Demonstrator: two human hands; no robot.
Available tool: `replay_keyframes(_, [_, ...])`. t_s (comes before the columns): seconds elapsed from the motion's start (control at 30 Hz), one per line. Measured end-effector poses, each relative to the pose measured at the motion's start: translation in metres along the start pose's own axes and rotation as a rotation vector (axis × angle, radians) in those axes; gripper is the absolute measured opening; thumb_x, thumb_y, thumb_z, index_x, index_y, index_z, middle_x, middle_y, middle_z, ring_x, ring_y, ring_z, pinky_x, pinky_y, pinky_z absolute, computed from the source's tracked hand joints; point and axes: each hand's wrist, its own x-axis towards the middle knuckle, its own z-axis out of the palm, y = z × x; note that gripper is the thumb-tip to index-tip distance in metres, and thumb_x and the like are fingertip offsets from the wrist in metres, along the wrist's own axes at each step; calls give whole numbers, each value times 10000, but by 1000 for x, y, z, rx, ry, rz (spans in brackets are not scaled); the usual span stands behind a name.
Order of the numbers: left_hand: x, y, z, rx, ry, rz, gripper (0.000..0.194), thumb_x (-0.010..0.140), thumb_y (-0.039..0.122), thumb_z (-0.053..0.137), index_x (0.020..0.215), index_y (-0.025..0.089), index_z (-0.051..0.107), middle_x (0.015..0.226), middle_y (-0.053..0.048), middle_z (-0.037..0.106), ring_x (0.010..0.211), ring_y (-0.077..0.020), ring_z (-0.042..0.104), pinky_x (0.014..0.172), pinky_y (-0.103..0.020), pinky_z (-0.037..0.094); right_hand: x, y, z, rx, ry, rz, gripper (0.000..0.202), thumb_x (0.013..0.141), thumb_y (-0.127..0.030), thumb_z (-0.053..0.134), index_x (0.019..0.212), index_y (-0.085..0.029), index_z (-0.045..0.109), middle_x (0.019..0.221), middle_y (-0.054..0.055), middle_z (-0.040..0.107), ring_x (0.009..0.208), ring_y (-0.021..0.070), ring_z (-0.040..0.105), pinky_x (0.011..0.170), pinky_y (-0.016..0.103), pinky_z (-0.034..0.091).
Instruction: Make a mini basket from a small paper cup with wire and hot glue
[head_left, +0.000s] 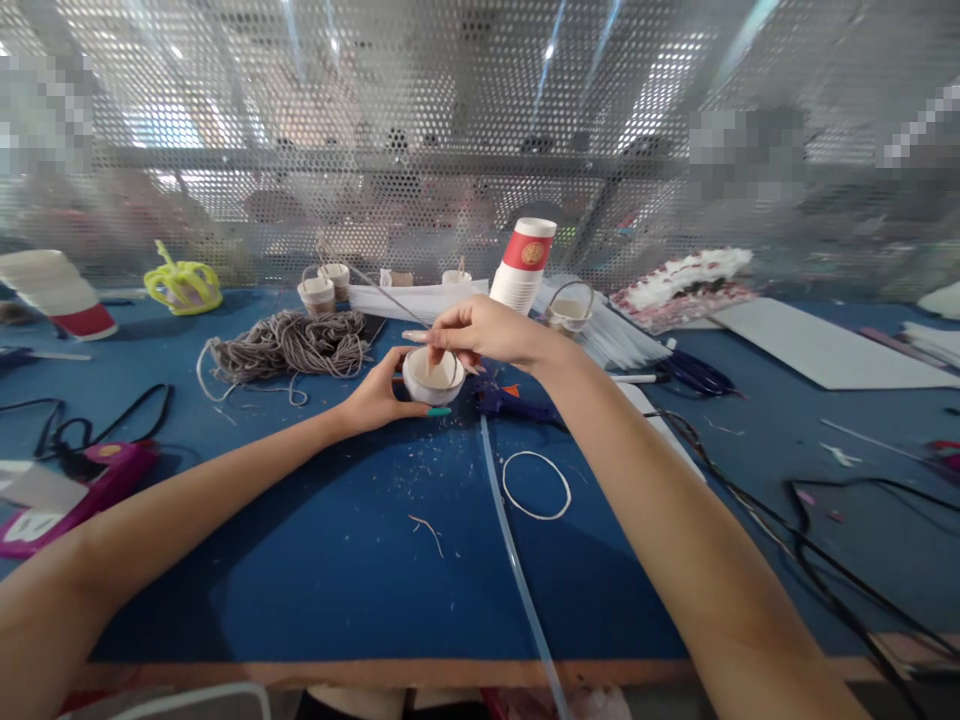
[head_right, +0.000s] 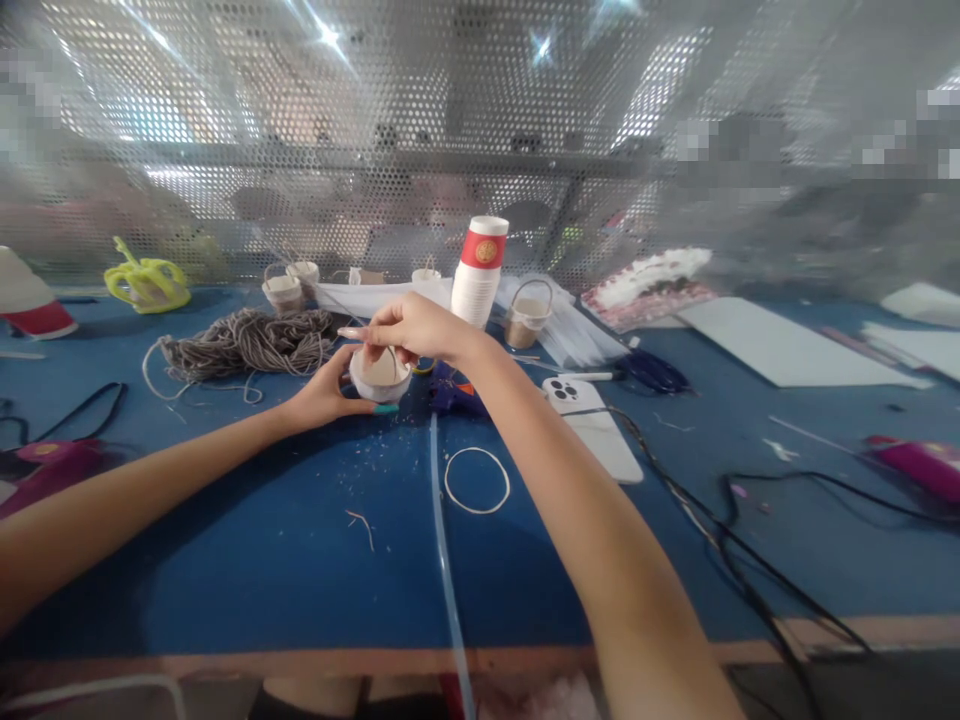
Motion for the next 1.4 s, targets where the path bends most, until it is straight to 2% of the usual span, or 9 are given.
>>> replay_keyframes(0.13, [-7, -1, 12, 139, 178, -26, 768, 534, 385, 827, 1145, 183, 406, 1089, -102, 562, 999, -250, 586, 833, -449, 528, 2, 1, -1, 22, 63, 54, 304, 798, -328, 639, 616, -84, 632, 631, 53, 657, 344, -4, 366, 318, 166, 270])
replay_keyframes(0.3, [-13, 3, 19, 182, 215, 17, 996, 417, 483, 855, 1207, 195, 320, 1110, -106, 461, 1012, -265, 526, 881, -503, 489, 3, 2, 1, 83, 57, 99, 338, 828, -312, 610, 569, -95, 609, 557, 38, 645, 289, -11, 321, 277, 162, 214])
replay_keyframes(0.4, [-11, 6, 17, 106, 181, 4, 1000, 444, 522, 832, 1222, 203, 291, 1170, -135, 421, 1083, -299, 491, 917, -545, 458, 3, 0, 3, 86, 53, 121, 356, 851, -301, 585, 563, -91, 604, 530, 30, 631, 273, -9, 323, 273, 161, 205])
replay_keyframes(0.47, [-9, 8, 14, -6, 94, 16, 979, 505, 514, 811, 1248, 216, 248, 1223, -163, 417, 1126, -311, 494, 924, -540, 460, 2, -2, 4, 83, 43, 153, 350, 861, -278, 573, 568, -88, 600, 511, 22, 617, 263, -6, 329, 272, 161, 197])
replay_keyframes(0.57, [-7, 9, 8, -149, -62, 51, 933, 581, 477, 784, 1278, 233, 214, 1212, -160, 485, 1118, -294, 544, 940, -517, 461, 1, -4, 3, 77, 15, 184, 349, 875, -264, 553, 577, -86, 593, 500, 10, 603, 248, -12, 309, 271, 158, 183])
replay_keyframes(0.63, [-7, 10, 6, -172, -99, 29, 915, 583, 460, 788, 1275, 225, 238, 1181, -151, 522, 1092, -288, 570, 949, -513, 456, 0, -6, 2, 69, 1, 192, 364, 887, -273, 534, 577, -89, 582, 493, 5, 593, 244, -17, 295, 272, 154, 180])
replay_keyframes(0.97, [-8, 26, 10, -162, -37, -122, 914, 464, 399, 856, 1184, 215, 325, 1240, -139, 473, 1155, -314, 492, 1015, -521, 362, -4, -13, 4, 12, -11, 253, 374, 906, -250, 498, 555, -121, 510, 379, -34, 490, 249, -4, 301, 286, 140, 184])
replay_keyframes(1.2, [-8, 32, 7, -115, -70, -200, 780, 504, 372, 831, 1106, 187, 371, 1032, -83, 579, 992, -269, 557, 899, -487, 435, -5, -13, 3, -47, -5, 255, 360, 897, -290, 514, 577, -125, 519, 390, -42, 472, 271, -7, 300, 294, 142, 196])
replay_keyframes(1.4, [-8, 34, 8, -101, -57, -180, 753, 509, 361, 820, 1092, 185, 378, 1028, -82, 578, 973, -258, 563, 875, -479, 448, -5, -14, 4, -108, -9, 274, 380, 878, -331, 541, 557, -130, 506, 390, -47, 468, 272, -6, 296, 287, 148, 196])
